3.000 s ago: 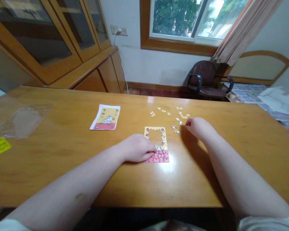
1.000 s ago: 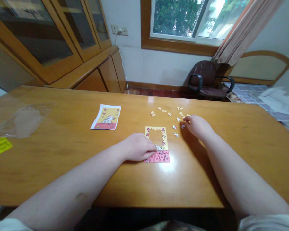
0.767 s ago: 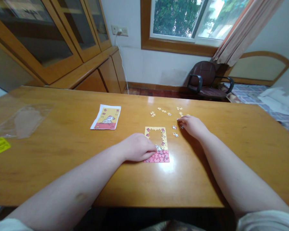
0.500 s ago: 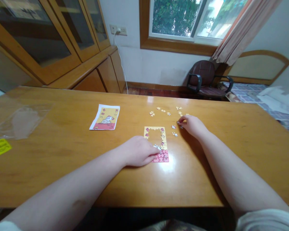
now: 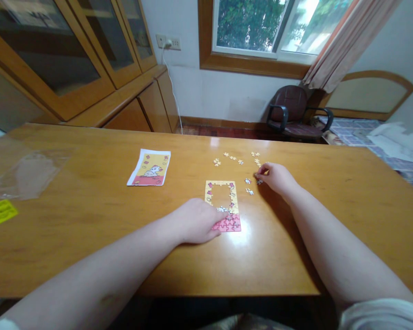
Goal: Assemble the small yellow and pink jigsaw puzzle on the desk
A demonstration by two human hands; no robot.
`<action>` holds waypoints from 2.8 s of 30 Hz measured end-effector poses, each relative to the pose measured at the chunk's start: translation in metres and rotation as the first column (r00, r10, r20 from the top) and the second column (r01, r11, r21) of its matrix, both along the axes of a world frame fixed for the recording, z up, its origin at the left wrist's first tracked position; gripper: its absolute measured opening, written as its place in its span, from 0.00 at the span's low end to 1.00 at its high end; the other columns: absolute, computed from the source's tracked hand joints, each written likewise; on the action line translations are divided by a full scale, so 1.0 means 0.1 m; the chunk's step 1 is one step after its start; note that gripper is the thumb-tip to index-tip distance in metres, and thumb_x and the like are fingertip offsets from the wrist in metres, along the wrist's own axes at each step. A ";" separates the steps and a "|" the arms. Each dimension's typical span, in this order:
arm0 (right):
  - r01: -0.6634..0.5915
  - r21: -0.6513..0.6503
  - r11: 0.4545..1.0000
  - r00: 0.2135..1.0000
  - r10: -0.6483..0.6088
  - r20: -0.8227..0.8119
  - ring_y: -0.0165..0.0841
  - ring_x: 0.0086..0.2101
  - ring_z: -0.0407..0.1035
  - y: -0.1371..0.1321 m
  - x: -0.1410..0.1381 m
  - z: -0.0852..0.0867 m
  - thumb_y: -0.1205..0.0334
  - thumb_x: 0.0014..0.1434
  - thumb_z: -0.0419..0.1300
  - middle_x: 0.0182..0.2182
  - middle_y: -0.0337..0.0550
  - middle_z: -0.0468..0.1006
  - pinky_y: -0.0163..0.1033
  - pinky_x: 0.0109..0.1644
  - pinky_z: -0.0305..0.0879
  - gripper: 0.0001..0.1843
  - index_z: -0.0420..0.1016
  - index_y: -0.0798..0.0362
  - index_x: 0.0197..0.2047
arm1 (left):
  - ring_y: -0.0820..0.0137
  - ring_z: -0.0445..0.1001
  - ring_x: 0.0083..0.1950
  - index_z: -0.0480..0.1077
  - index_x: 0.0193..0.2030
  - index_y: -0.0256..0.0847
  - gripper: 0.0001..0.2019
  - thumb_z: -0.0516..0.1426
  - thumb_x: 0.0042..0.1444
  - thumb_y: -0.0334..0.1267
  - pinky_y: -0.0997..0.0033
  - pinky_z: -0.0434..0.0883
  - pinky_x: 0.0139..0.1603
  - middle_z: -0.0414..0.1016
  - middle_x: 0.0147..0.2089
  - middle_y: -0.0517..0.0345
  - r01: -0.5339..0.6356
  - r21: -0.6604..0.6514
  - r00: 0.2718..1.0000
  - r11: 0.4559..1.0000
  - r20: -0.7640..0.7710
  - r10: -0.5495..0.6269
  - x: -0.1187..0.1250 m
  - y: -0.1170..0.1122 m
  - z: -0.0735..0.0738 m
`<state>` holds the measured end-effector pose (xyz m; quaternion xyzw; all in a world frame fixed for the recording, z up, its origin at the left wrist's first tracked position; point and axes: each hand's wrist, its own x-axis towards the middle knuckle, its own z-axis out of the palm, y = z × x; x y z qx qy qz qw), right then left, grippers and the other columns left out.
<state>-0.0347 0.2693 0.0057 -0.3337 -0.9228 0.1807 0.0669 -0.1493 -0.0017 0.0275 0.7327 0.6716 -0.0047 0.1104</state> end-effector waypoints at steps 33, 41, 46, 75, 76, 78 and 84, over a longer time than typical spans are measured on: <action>-0.421 -0.390 0.819 0.907 0.396 -0.147 0.32 0.35 0.69 -0.91 -0.09 0.01 0.70 0.52 0.64 0.30 0.42 0.74 0.38 0.45 0.64 0.04 0.80 0.55 0.29 | 0.61 0.76 0.33 0.69 0.53 0.52 0.18 0.54 0.56 0.47 0.65 0.69 0.33 0.78 0.35 0.55 -0.060 -0.070 0.998 0.996 0.033 0.062 0.02 0.00 0.04; -0.483 -0.266 0.834 0.875 0.467 -0.125 0.32 0.36 0.69 -0.90 -0.09 -0.06 0.68 0.53 0.66 0.34 0.43 0.72 0.39 0.45 0.65 0.02 0.80 0.54 0.33 | 0.62 0.76 0.33 0.69 0.53 0.52 0.18 0.54 0.56 0.48 0.66 0.69 0.33 0.78 0.35 0.55 -0.069 -0.072 0.997 0.995 0.035 0.071 0.03 0.00 0.03; -0.505 -0.202 0.839 0.863 0.493 -0.106 0.31 0.35 0.69 -0.90 -0.08 -0.05 0.68 0.52 0.66 0.35 0.43 0.73 0.38 0.44 0.64 0.04 0.79 0.53 0.34 | 0.62 0.76 0.33 0.68 0.55 0.53 0.19 0.54 0.57 0.48 0.65 0.69 0.34 0.79 0.36 0.55 -0.069 -0.080 0.997 0.994 0.036 0.072 0.02 0.00 0.03; -0.230 0.064 0.971 0.945 0.207 0.251 0.34 0.34 0.71 0.09 0.07 0.12 0.63 0.52 0.64 0.34 0.44 0.80 0.34 0.36 0.62 0.05 0.80 0.52 0.33 | 0.62 0.74 0.42 0.72 0.51 0.42 0.14 0.49 0.62 0.38 0.62 0.70 0.42 0.76 0.42 0.51 -0.083 0.014 0.996 0.996 -0.013 0.083 0.17 -0.01 0.01; -0.193 0.059 0.980 0.958 0.175 0.229 0.34 0.32 0.70 0.06 0.08 0.15 0.62 0.52 0.64 0.32 0.43 0.79 0.34 0.34 0.61 0.04 0.80 0.52 0.32 | 0.61 0.73 0.44 0.72 0.50 0.40 0.14 0.49 0.62 0.36 0.61 0.69 0.44 0.75 0.43 0.50 -0.074 0.034 0.996 0.997 -0.042 0.075 0.20 -0.02 0.01; -0.156 0.018 0.988 0.978 0.152 0.139 0.32 0.29 0.69 -0.05 0.08 0.21 0.61 0.52 0.64 0.28 0.41 0.78 0.34 0.32 0.59 0.04 0.79 0.51 0.31 | 0.60 0.71 0.48 0.71 0.50 0.37 0.14 0.49 0.62 0.32 0.60 0.69 0.47 0.74 0.47 0.48 -0.069 0.043 0.994 0.997 -0.079 0.072 0.28 -0.02 0.00; -0.331 -0.299 0.895 0.942 0.293 -0.167 0.30 0.30 0.70 -0.70 -0.03 0.22 0.64 0.56 0.62 0.30 0.40 0.80 0.34 0.35 0.64 0.06 0.80 0.51 0.36 | 0.58 0.71 0.53 0.69 0.55 0.31 0.19 0.47 0.59 0.26 0.61 0.69 0.48 0.71 0.55 0.41 -0.122 -0.073 0.979 0.990 -0.173 0.107 0.51 -0.04 -0.04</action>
